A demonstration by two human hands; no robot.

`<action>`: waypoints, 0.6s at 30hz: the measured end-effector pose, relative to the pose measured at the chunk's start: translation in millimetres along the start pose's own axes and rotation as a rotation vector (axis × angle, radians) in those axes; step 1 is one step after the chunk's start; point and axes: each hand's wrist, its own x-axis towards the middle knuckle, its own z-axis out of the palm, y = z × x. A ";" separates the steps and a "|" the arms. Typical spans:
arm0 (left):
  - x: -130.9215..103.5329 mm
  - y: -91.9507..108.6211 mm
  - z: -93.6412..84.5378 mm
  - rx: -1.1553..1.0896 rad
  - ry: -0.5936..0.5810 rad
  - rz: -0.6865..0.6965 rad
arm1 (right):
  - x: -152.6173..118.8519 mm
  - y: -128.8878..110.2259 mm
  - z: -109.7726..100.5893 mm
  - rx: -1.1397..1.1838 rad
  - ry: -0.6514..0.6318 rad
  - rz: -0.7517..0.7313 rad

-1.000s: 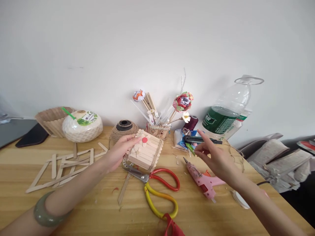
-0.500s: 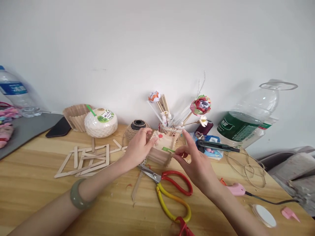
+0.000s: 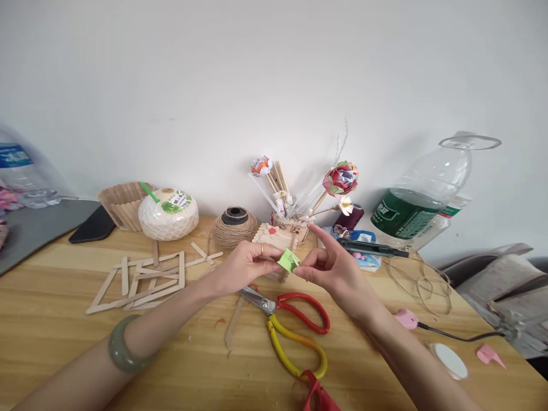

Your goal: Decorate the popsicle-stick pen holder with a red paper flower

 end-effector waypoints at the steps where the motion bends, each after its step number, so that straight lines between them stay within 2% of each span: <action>1: -0.2 -0.4 0.3 -0.009 -0.005 -0.003 | -0.4 -1.1 0.3 0.016 -0.017 0.022; 8: -1.6 -7.5 4.3 -0.090 -0.025 -0.043 | -1.7 -5.9 4.1 0.053 -0.095 0.101; 13: -3.5 -14.0 4.1 -0.155 -0.063 -0.074 | -2.4 -8.9 2.9 0.014 -0.107 0.114; 18: -3.0 -12.4 5.7 -0.159 -0.073 -0.107 | -2.9 -10.8 0.3 -0.055 -0.131 0.108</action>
